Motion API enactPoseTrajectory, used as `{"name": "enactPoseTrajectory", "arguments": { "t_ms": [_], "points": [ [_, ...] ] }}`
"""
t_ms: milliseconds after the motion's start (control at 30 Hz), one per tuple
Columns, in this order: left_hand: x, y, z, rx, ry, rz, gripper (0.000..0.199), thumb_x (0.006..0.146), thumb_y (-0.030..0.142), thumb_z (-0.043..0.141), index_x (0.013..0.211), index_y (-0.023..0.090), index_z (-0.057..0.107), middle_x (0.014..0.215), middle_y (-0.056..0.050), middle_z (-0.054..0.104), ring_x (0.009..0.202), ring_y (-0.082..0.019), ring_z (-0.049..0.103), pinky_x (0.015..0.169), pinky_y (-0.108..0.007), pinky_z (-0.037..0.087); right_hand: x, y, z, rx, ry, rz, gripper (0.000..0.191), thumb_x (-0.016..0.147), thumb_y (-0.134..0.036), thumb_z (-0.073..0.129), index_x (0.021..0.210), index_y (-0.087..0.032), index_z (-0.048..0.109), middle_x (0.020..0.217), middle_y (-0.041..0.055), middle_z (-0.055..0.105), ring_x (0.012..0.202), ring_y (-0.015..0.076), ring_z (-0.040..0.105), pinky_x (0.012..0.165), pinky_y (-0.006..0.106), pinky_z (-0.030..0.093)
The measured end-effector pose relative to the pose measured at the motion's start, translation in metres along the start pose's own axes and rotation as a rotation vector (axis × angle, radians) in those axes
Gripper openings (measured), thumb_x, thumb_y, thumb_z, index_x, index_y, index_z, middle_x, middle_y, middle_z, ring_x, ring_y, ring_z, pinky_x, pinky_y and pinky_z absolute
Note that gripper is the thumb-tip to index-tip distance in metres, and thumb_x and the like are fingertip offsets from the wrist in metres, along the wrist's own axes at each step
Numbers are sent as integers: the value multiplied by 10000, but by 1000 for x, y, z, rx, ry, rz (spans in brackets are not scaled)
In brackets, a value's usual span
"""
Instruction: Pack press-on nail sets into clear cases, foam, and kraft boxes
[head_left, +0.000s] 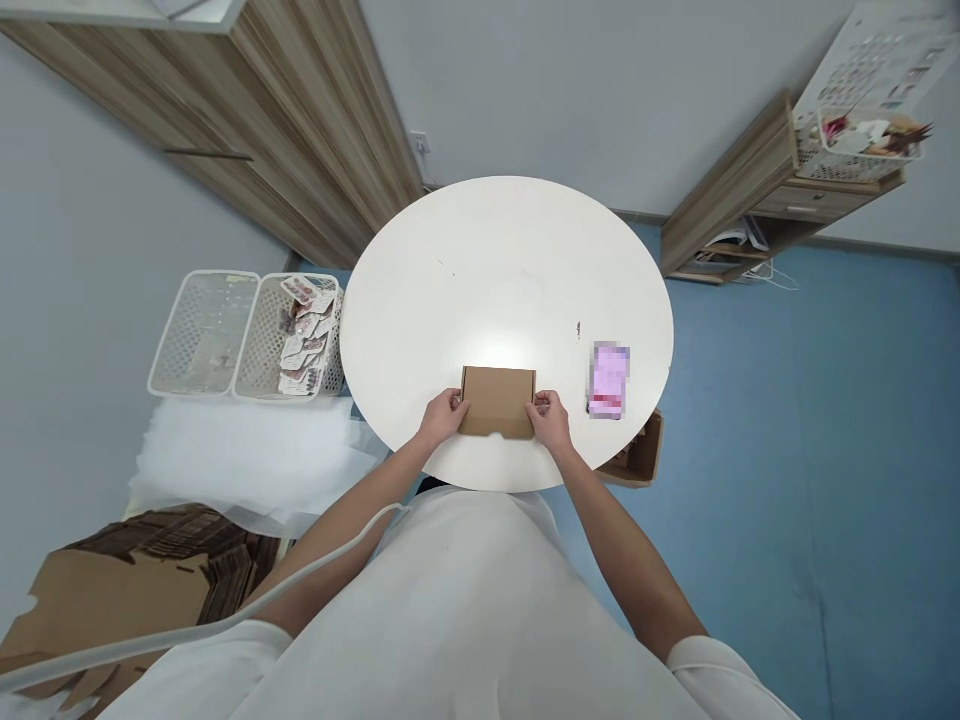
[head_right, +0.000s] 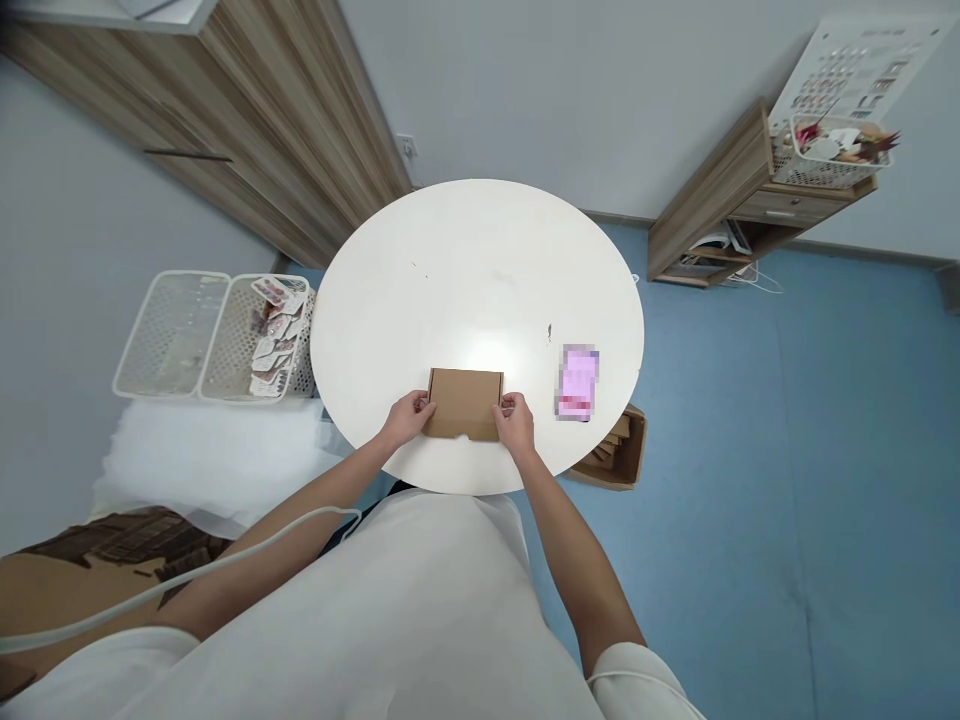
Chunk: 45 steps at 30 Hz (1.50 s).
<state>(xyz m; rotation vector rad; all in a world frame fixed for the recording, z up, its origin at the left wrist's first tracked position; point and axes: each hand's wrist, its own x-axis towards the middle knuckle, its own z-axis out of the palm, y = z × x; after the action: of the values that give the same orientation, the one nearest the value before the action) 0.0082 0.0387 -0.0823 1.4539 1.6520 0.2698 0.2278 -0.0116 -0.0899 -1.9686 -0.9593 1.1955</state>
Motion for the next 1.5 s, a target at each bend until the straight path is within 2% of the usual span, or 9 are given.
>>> {"name": "enactPoseTrajectory", "arguments": {
  "t_ms": [233, 367, 500, 667, 833, 1067, 1267, 1367, 1500],
  "points": [
    [-4, -20, -17, 57, 28, 56, 289, 758, 357, 468, 974, 205, 585, 672, -14, 583, 666, -183, 567, 637, -300, 426, -17, -8, 31, -120, 5, -59, 263, 741, -336, 456, 971, -209, 475, 940, 35, 593, 688, 143, 575, 653, 300, 440],
    [-10, -37, -33, 107, 61, 102, 352, 785, 337, 426, 1057, 162, 565, 964, -95, 611, 924, -219, 568, 809, -337, 425, -36, -8, 42, -111, -58, -58, 386, 755, -334, 456, 1117, -202, 433, 1018, 56, 575, 763, 147, 594, 705, 299, 454],
    [-25, -57, -44, 112, 118, 190, 445, 803, 343, 406, 1171, 107, 492, 1194, -144, 508, 1156, -239, 441, 972, -367, 340, -60, -1, 42, -111, -4, -53, 534, 732, -319, 500, 1234, -188, 374, 1170, 103, 513, 971, 186, 565, 812, 309, 444],
    [-36, -71, -46, 86, -8, 321, 527, 750, 230, 451, 1263, 119, 401, 1314, -124, 423, 1225, -234, 382, 1037, -368, 289, -78, 6, 45, -189, -5, -120, 615, 663, -204, 531, 1259, -184, 379, 1261, 100, 457, 1114, 224, 479, 946, 361, 378],
    [-33, -70, -39, -4, -120, 412, 663, 669, 109, 456, 1315, 175, 325, 1307, -90, 445, 1197, -227, 414, 998, -370, 335, -85, 7, 58, -128, -87, -144, 771, 567, -42, 449, 1303, -225, 313, 1300, 64, 428, 1104, 198, 488, 901, 331, 413],
    [-40, -69, -53, -63, -128, 485, 685, 607, 111, 516, 1272, 214, 387, 1100, -74, 531, 1002, -212, 536, 858, -348, 433, -100, 1, 57, -110, -65, -145, 698, 623, -119, 499, 1286, -288, 360, 1216, 53, 475, 1019, 190, 510, 828, 343, 430],
    [-35, -53, -74, 19, -91, 519, 513, 657, 220, 542, 1168, 232, 499, 893, -34, 515, 831, -177, 553, 732, -291, 454, -96, -28, 35, -134, -76, -217, 414, 784, -392, 446, 1169, -252, 499, 1028, 54, 535, 909, 174, 519, 785, 320, 414],
    [-25, -42, -80, 101, -93, 539, 297, 725, 304, 496, 990, 204, 586, 789, -28, 507, 742, -169, 539, 702, -289, 442, -88, -47, 28, -173, -63, -232, 366, 805, -490, 388, 903, -207, 597, 879, 43, 564, 839, 174, 508, 743, 293, 394],
    [-13, -33, -83, 216, -117, 480, 276, 743, 349, 492, 946, 183, 577, 806, -40, 513, 741, -170, 536, 691, -270, 425, -75, -63, 30, -203, -55, -205, 472, 808, -573, 299, 585, -196, 476, 588, -9, 464, 597, 134, 418, 572, 252, 330]
  ]
}}
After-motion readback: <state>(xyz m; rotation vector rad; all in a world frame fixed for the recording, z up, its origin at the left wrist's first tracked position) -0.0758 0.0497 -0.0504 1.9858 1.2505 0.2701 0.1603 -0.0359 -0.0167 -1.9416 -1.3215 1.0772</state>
